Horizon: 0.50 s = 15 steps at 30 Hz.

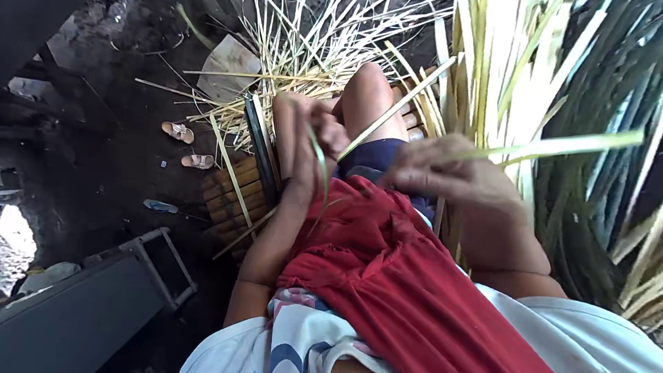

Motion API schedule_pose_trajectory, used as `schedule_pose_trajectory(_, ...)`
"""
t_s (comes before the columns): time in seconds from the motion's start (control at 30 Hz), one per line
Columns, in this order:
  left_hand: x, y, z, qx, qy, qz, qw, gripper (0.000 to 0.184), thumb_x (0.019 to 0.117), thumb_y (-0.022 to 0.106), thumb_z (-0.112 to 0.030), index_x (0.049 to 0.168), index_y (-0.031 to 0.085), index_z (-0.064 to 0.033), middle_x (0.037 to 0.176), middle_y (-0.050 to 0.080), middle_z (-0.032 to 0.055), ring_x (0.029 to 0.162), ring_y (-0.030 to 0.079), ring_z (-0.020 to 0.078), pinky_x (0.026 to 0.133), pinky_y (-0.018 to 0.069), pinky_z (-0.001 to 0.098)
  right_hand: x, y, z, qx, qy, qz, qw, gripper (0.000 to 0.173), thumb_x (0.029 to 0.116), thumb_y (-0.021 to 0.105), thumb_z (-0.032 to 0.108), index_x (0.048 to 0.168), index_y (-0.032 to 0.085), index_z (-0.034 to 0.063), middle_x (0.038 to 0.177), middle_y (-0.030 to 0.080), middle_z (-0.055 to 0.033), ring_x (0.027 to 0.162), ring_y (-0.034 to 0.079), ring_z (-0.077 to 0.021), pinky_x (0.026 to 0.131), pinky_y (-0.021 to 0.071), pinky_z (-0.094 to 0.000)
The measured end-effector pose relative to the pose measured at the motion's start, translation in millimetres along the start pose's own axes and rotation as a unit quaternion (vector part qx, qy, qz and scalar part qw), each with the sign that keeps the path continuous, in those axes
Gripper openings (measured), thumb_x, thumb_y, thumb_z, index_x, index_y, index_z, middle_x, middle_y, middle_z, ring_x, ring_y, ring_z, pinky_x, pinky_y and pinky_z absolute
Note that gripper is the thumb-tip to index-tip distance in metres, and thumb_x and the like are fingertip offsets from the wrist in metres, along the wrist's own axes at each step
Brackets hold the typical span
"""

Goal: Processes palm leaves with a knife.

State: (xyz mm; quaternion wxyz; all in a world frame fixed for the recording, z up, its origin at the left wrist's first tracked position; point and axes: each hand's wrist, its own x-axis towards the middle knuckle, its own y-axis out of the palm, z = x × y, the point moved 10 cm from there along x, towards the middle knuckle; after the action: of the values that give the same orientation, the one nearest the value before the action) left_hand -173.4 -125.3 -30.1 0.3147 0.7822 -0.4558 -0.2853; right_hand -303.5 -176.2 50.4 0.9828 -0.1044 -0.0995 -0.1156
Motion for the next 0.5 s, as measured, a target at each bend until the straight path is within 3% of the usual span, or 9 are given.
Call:
schedule_pose_trajectory(0.07,-23,29,26,0.043,-0.085,0.106,0.990,0.043,0.0988,0.053,-0.060,0.070,0.060,-0.0290,0.061,0.057,-0.0146,0.057,0.053,-0.0024,0.057,0.0452,0.0176,12,-29,-7,-0.036,-0.001,-0.102,0.994,0.026,0.1048,0.056,0.025,0.097,0.073,0.0068,0.089,0.066,0.0101,0.082,0.060,0.0073,0.076,0.0512,-0.0142)
schedule_pose_trajectory(0.1,-29,35,31,0.026,-0.109,0.111,0.987,0.043,0.1030,0.053,-0.049,0.066,0.057,-0.0278,0.059,0.056,-0.0140,0.056,0.051,-0.0022,0.057,0.0436,0.0175,17,-34,-5,-0.033,-0.012,-0.123,0.992,0.024,0.1047,0.057,0.026,0.101,0.073,0.0098,0.093,0.067,0.0126,0.086,0.061,0.0078,0.078,0.0523,-0.0138)
schedule_pose_trajectory(0.2,-19,28,22,-0.027,-0.077,-0.006,0.997,0.053,0.1108,0.028,-0.035,0.061,0.043,-0.0260,0.052,0.044,-0.0116,0.047,0.043,0.0003,0.050,0.0396,0.0173,34,-4,2,-0.056,-0.016,-0.076,0.995,0.024,0.1008,0.062,0.027,0.102,0.076,0.0061,0.099,0.072,0.0055,0.093,0.065,0.0025,0.085,0.0538,-0.0173)
schedule_pose_trajectory(0.27,-8,21,11,-0.045,-0.027,-0.061,0.997,0.055,0.1123,0.023,-0.034,0.061,0.042,-0.0240,0.048,0.042,-0.0107,0.041,0.041,0.0009,0.045,0.0390,0.0167,34,24,3,-0.098,-0.004,-0.014,0.995,0.025,0.0994,0.064,0.024,0.094,0.078,0.0035,0.091,0.071,-0.0022,0.086,0.066,-0.0046,0.079,0.0544,-0.0215)
schedule_pose_trajectory(0.33,-1,5,-6,-0.057,0.022,-0.093,0.994,0.059,0.1124,0.020,-0.039,0.062,0.045,-0.0219,0.047,0.042,-0.0094,0.040,0.042,0.0029,0.045,0.0405,0.0186,18,44,4,-0.057,-0.001,0.075,0.996,0.027,0.0989,0.063,0.027,0.085,0.075,0.0073,0.079,0.067,0.0025,0.074,0.063,-0.0034,0.066,0.0544,-0.0212)
schedule_pose_trajectory(0.43,-2,-37,-36,-0.101,0.092,-0.183,0.974,0.060,0.1123,0.018,-0.044,0.063,0.044,-0.0210,0.045,0.039,-0.0084,0.038,0.040,0.0042,0.043,0.0383,0.0188,-26,76,0,0.102,0.008,0.231,0.967,0.029,0.1009,0.064,0.031,0.091,0.079,0.0085,0.079,0.069,0.0063,0.075,0.062,0.0023,0.066,0.0511,-0.0156)
schedule_pose_trajectory(0.5,-8,-37,-34,-0.062,0.084,-0.162,0.981,0.058,0.1108,0.018,-0.050,0.071,0.050,-0.0216,0.049,0.044,-0.0099,0.043,0.046,0.0027,0.047,0.0435,0.0182,-24,63,-5,0.096,0.021,0.186,0.978,0.030,0.1018,0.062,0.031,0.092,0.079,0.0091,0.081,0.070,0.0076,0.077,0.063,0.0039,0.069,0.0526,-0.0139)
